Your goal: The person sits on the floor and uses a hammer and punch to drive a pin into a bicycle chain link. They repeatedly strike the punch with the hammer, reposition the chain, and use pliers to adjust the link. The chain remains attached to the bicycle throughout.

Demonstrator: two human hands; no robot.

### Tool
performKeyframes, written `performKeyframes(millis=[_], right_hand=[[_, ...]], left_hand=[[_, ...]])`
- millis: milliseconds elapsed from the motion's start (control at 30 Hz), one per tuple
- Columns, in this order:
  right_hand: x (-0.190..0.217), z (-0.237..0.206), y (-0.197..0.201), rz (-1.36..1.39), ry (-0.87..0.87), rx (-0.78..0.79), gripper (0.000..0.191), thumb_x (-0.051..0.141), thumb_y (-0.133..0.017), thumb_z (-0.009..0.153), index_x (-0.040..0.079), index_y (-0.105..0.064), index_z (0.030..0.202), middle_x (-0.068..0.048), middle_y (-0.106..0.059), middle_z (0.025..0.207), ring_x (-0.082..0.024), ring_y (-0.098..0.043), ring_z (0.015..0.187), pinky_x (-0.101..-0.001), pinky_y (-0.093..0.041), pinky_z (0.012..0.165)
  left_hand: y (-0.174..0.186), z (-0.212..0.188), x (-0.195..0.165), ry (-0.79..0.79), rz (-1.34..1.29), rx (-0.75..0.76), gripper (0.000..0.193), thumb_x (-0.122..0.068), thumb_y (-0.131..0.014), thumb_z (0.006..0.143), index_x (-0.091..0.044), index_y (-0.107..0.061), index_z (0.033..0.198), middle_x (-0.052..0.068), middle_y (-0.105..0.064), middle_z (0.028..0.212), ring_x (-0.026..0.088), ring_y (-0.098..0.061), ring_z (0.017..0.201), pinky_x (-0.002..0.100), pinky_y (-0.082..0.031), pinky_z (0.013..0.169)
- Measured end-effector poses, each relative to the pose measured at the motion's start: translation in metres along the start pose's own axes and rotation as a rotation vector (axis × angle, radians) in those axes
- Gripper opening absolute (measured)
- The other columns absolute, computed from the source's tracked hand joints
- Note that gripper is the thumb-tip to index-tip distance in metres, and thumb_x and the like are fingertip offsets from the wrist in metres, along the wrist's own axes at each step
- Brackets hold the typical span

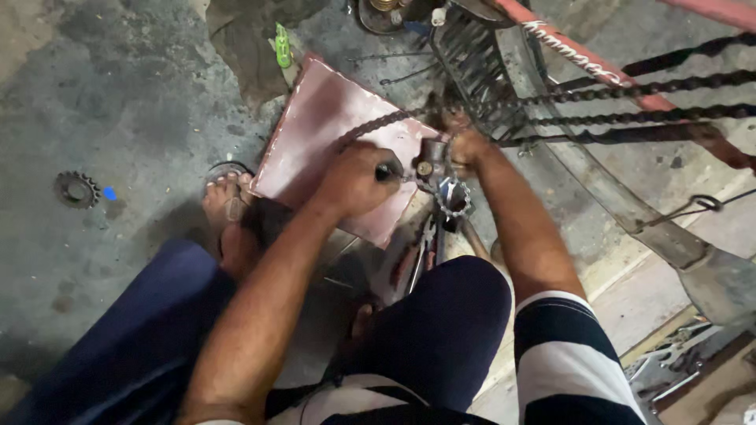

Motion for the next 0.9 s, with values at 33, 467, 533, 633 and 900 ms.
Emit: performKeyframes(millis=[33,467,533,633,900], right_hand=[[0.003,0.006,-0.001,-0.059,0.034,-0.093,0.082,0.054,-0.059,0.082,0.001,-0.054,0.144,-0.029,-0.055,0.141,-0.042,-0.051,0.129,-0.0460,-0.037,0.112],[0.000,0.012,-0.003,-0.169,-0.061,-0.133,0.062,0.033,-0.058,0.078,0.002,-0.062,0.131,-0.026,-0.063,0.126,-0.038,-0.060,0.115,-0.0443,-0.045,0.103],[-0.005,0.010,-0.005,-0.120,-0.074,-0.087,0.056,0.027,-0.058,0.079,0.002,-0.064,0.128,-0.025,-0.066,0.121,-0.037,-0.063,0.111,-0.0437,-0.048,0.100],[-0.012,0.001,0.000,0.018,-0.084,-0.079,0.048,0.018,-0.057,0.079,0.002,-0.067,0.123,-0.023,-0.069,0.115,-0.035,-0.067,0.104,-0.0426,-0.052,0.094],[-0.010,-0.121,-0.004,0.469,-0.006,-0.673,0.031,0.003,-0.071,0.086,-0.001,-0.074,0.116,-0.020,-0.074,0.104,-0.030,-0.071,0.092,-0.0394,-0.054,0.082]], left_hand=[[0.000,-0.001,0.001,-0.027,-0.014,-0.011,0.020,-0.026,-0.073,0.079,-0.012,-0.077,0.092,0.015,-0.072,0.095,0.036,-0.067,0.096,0.046,-0.053,0.090],[0.014,0.000,0.004,0.030,-0.064,0.004,0.021,-0.024,-0.074,0.081,-0.010,-0.077,0.096,0.015,-0.072,0.095,0.035,-0.068,0.095,0.045,-0.052,0.090],[0.014,0.000,0.003,0.036,-0.065,0.009,0.022,-0.025,-0.074,0.081,-0.010,-0.077,0.097,0.016,-0.071,0.096,0.035,-0.068,0.094,0.045,-0.052,0.088],[0.013,0.000,0.004,0.058,-0.094,0.007,0.023,-0.023,-0.072,0.079,-0.009,-0.076,0.097,0.016,-0.072,0.097,0.034,-0.069,0.093,0.044,-0.054,0.088],[-0.007,0.024,-0.005,-0.011,-0.005,-0.052,0.020,-0.020,-0.072,0.081,-0.007,-0.077,0.095,0.019,-0.072,0.094,0.037,-0.069,0.091,0.047,-0.054,0.085]])
Point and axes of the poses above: each hand's wrist, its own z-axis towards the middle knuckle, its own y-axis out of the back of the hand, x = y × z, the point moved 2 cm from there along z, towards the middle knuckle
